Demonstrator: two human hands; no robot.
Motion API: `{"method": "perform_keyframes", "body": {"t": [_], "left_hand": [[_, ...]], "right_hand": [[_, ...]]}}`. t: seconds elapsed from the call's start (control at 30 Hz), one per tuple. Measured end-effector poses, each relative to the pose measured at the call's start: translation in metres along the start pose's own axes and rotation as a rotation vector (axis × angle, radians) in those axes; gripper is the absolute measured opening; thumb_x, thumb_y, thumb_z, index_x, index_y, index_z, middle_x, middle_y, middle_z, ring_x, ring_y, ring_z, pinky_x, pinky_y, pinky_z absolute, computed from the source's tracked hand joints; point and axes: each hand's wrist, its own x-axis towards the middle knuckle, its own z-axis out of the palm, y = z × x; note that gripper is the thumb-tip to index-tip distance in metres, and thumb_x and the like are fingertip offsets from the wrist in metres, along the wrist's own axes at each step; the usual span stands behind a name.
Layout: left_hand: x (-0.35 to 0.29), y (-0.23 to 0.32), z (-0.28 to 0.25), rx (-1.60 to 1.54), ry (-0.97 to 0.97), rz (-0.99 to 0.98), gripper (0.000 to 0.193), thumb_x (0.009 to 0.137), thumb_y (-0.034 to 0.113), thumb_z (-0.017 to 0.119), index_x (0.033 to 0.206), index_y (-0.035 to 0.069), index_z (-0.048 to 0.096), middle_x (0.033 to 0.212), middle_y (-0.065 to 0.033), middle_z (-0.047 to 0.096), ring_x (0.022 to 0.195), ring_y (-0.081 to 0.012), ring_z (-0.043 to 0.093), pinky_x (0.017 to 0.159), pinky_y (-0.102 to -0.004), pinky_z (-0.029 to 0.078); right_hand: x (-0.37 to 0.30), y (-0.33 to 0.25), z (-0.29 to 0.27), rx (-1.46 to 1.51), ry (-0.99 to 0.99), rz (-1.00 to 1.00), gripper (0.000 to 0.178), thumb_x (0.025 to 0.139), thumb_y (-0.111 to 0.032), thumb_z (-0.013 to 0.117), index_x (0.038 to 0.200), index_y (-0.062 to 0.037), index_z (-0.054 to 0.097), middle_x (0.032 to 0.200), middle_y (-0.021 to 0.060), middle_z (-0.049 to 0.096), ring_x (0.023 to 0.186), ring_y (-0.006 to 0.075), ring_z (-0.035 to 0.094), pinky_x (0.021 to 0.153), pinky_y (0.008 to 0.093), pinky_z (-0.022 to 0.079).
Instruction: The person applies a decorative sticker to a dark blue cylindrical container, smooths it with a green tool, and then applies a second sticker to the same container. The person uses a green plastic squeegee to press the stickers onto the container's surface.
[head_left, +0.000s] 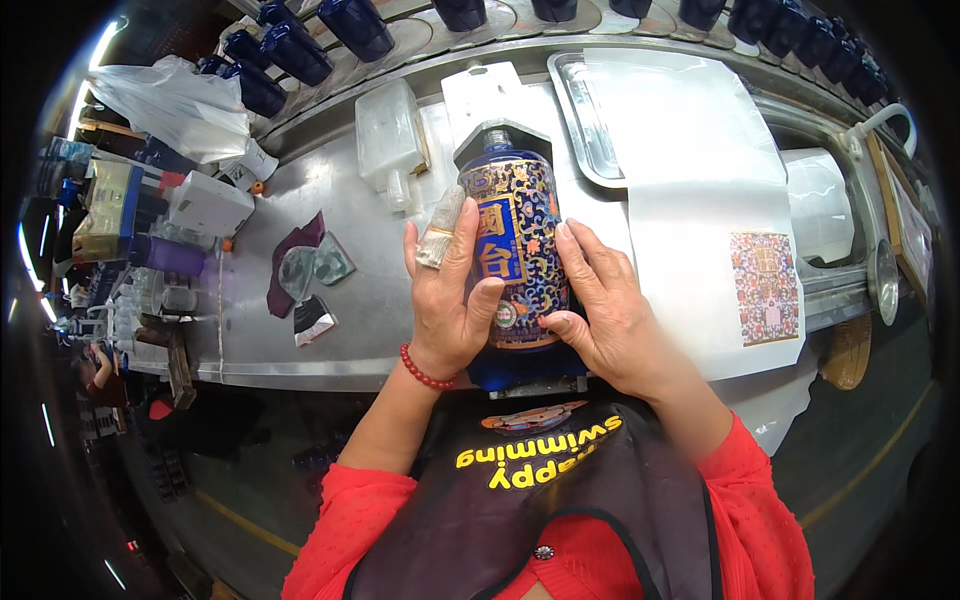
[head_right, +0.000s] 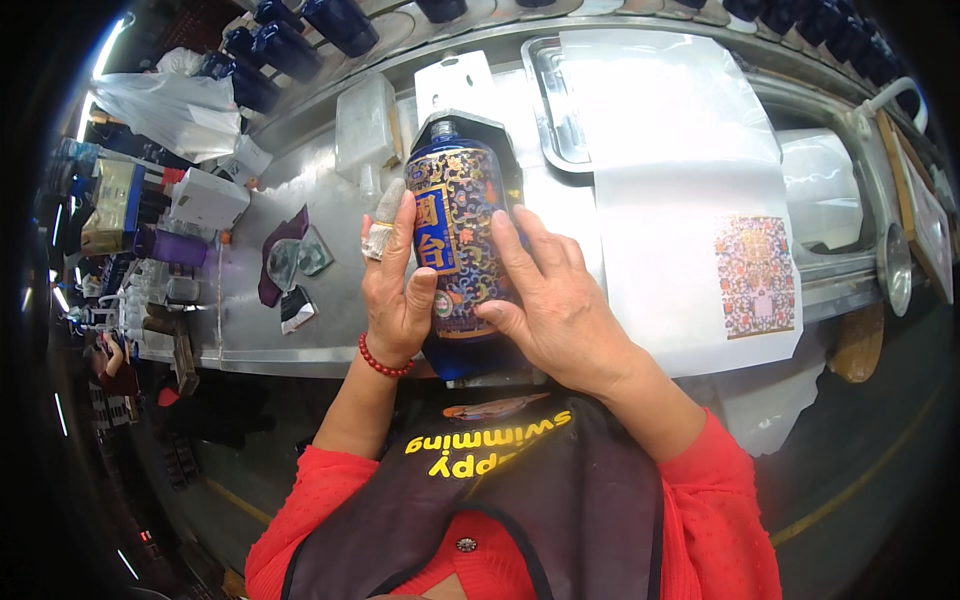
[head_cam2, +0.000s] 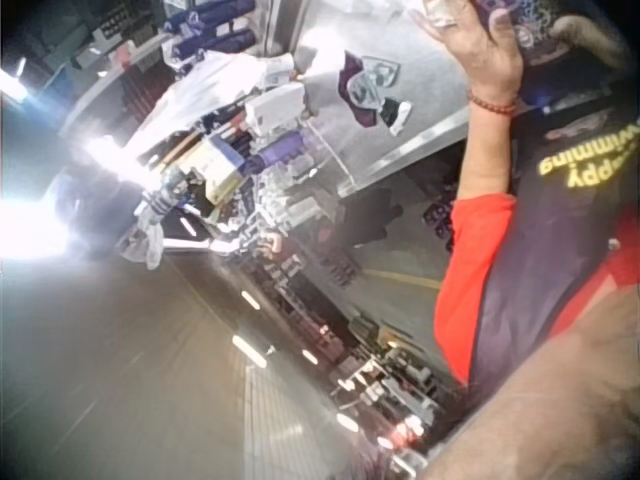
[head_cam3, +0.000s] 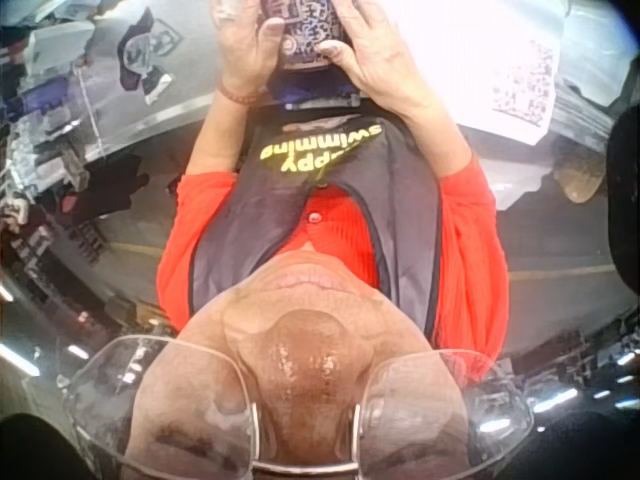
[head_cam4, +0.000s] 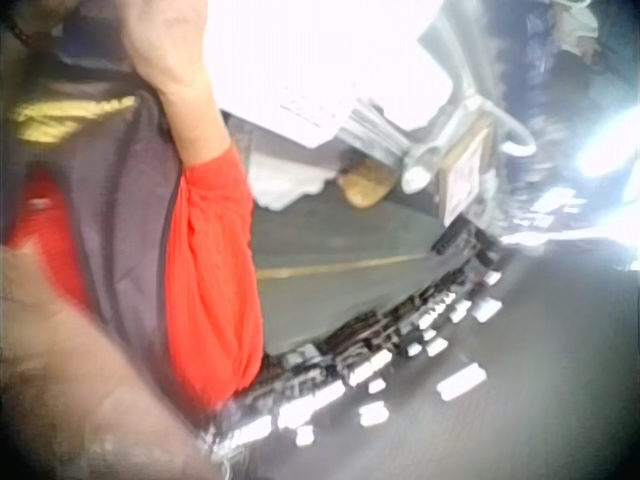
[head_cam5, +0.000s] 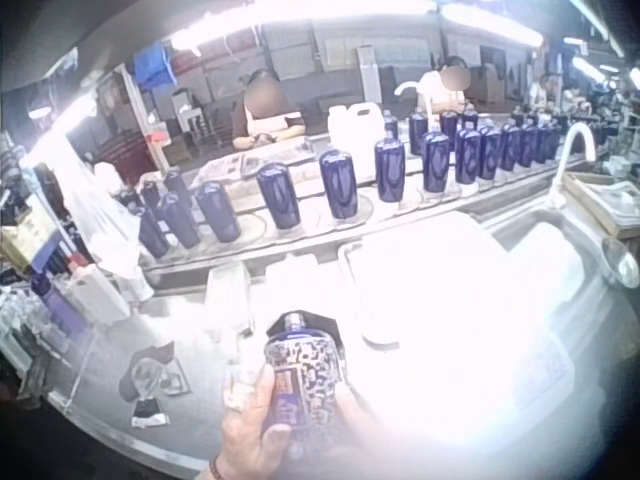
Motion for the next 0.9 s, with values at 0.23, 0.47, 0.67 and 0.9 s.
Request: {"method": "perform_keyframes", "body": {"t": [0.23, 0.47, 0.67, 0.9], "left_hand": [[0.002, 0.000, 0.000, 0.001, 0.016, 0.034, 0.068, 0.104, 0.045, 0.049, 0.148, -0.006, 0.043, 0.144, -0.0236, 0.055, 0.136, -0.0354, 0.051, 0.121, -0.0579, 0.007], [0.001, -0.001, 0.001, -0.004, 0.007, 0.026, 0.069, 0.104, 0.046, 0.048, 0.148, -0.007, 0.043, 0.143, -0.0244, 0.055, 0.136, -0.0357, 0.052, 0.121, -0.0564, 0.008], [0.013, -0.011, -0.001, -0.079, 0.055, 0.001, 0.070, 0.105, 0.049, 0.045, 0.148, -0.007, 0.043, 0.143, -0.0228, 0.056, 0.136, -0.0343, 0.051, 0.121, -0.0555, 0.012], [0.021, -0.012, -0.004, -0.126, -0.020, -0.116, 0.073, 0.103, 0.050, 0.049, 0.151, -0.004, 0.039, 0.146, -0.0226, 0.053, 0.138, -0.0343, 0.048, 0.121, -0.0544, 0.014]], "right_hand": [[-0.003, -0.002, 0.001, 0.005, 0.004, -0.002, 0.076, 0.090, -0.030, 0.072, 0.148, 0.0076, 0.039, 0.146, 0.0314, 0.041, 0.123, 0.0466, 0.048, 0.105, 0.0495, 0.042], [-0.003, 0.000, 0.000, -0.013, 0.011, -0.006, 0.077, 0.089, -0.030, 0.073, 0.147, 0.0086, 0.039, 0.145, 0.0319, 0.042, 0.121, 0.0481, 0.049, 0.105, 0.0499, 0.042], [0.012, -0.001, -0.013, -0.014, -0.050, 0.020, 0.076, 0.092, -0.033, 0.069, 0.150, 0.0046, 0.037, 0.147, 0.0314, 0.041, 0.122, 0.0484, 0.048, 0.106, 0.0501, 0.041], [0.040, 0.009, -0.011, 0.009, -0.026, 0.031, 0.076, 0.099, -0.044, 0.059, 0.154, 0.0005, 0.033, 0.149, 0.0284, 0.040, 0.126, 0.0473, 0.046, 0.109, 0.0492, 0.039]]}}
